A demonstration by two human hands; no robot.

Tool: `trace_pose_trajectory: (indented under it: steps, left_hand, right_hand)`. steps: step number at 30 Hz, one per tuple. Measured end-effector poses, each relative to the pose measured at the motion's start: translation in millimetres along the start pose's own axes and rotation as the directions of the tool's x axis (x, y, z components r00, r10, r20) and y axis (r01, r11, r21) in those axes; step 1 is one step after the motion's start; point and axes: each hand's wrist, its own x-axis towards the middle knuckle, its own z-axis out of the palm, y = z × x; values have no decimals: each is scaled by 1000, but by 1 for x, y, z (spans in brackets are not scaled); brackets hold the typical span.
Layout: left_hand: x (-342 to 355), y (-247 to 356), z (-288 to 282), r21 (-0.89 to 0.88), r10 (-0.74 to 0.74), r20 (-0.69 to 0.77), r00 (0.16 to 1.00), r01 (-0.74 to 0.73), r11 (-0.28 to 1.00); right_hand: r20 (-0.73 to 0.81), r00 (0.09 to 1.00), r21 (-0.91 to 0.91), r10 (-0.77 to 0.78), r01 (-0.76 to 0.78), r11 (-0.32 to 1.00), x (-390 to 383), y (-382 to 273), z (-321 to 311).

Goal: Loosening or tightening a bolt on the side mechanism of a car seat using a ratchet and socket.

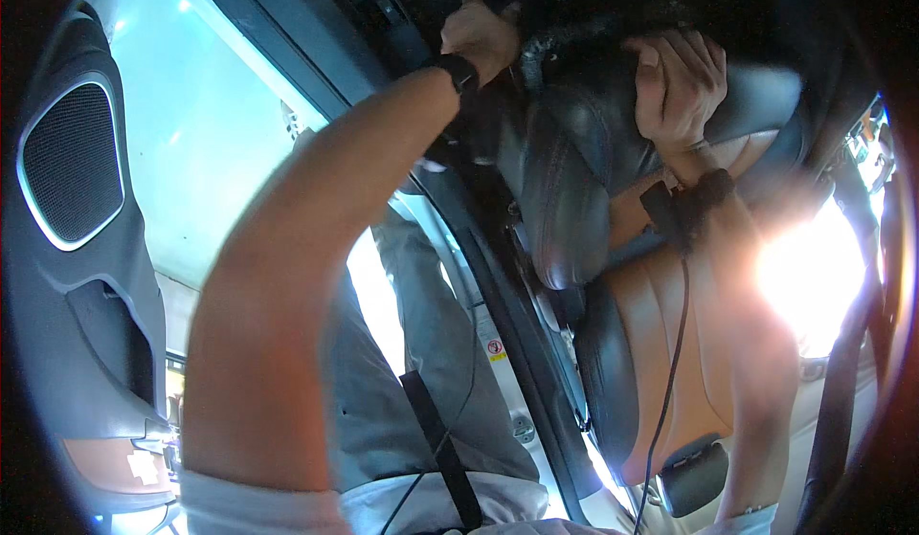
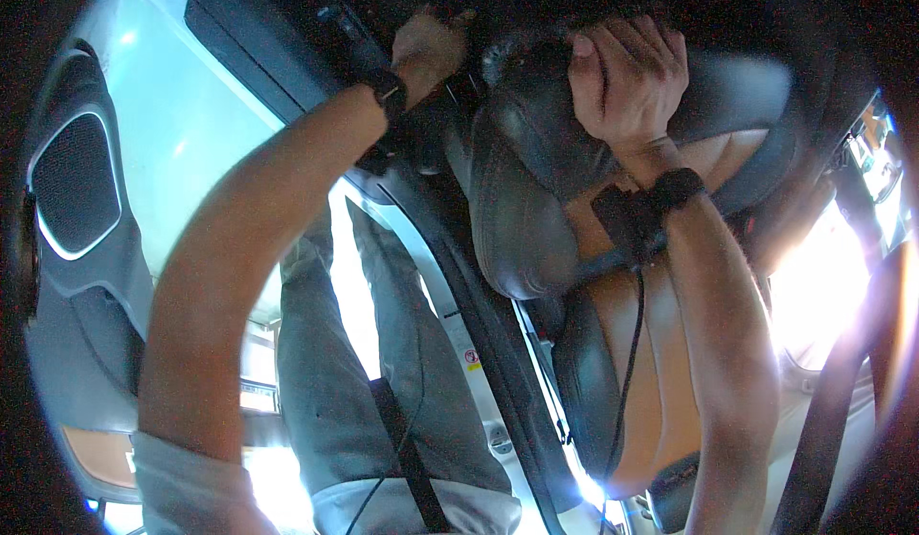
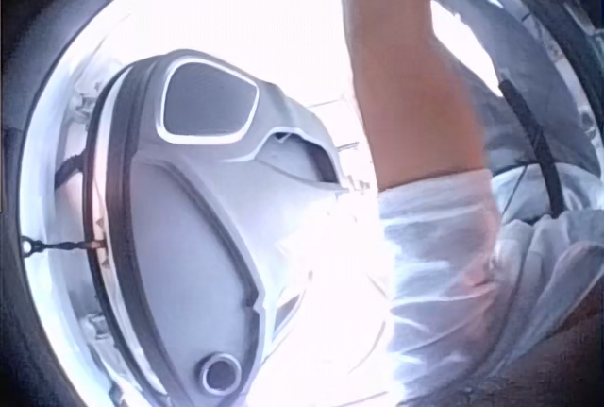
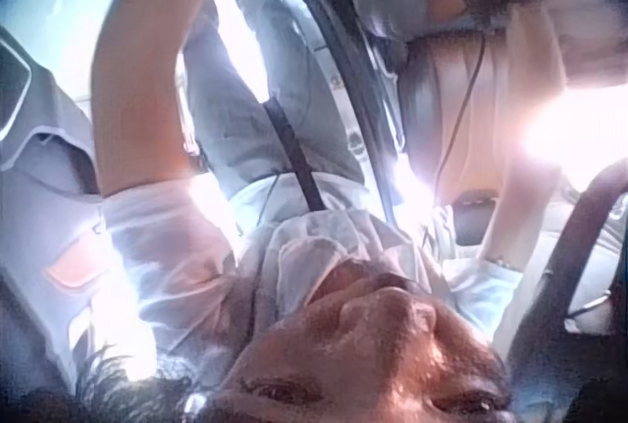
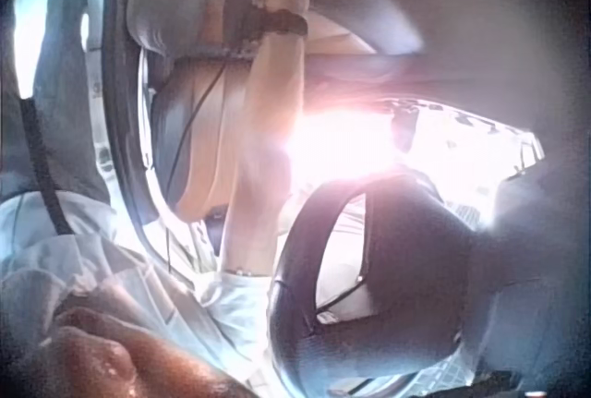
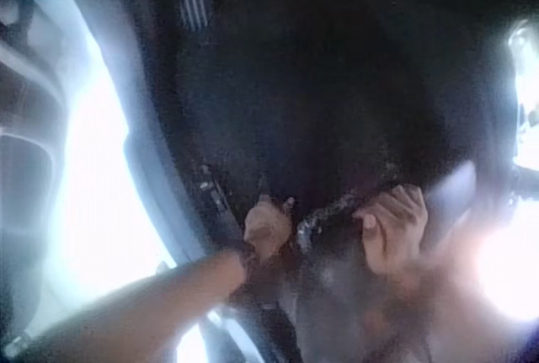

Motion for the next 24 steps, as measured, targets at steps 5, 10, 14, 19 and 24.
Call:
trace_pose_trajectory:
  steps: [5,10,14,19,24]
  left_hand:
    - [18,-30,-53,287,391,338,856,-489,824]
    - [23,-36,-24,102,218,186,958,-239,966]
    - [5,-18,-4,-149,-175,41,984,179,972]
    - [12,-18,-29,108,452,270,850,-494,863]
    - [28,-38,-58,350,441,392,807,-574,740]
  right_hand:
    - [-47,999,49,-16,19,999,1,-6,12]
    - [-36,999,40,-22,23,999,1,-3,9]
    - [-77,997,77,-21,27,997,4,-8,17]
    - [-17,999,-5,-40,40,999,1,6,-8]
    - [-29,1000,72,3,-1,997,0,-12,16]
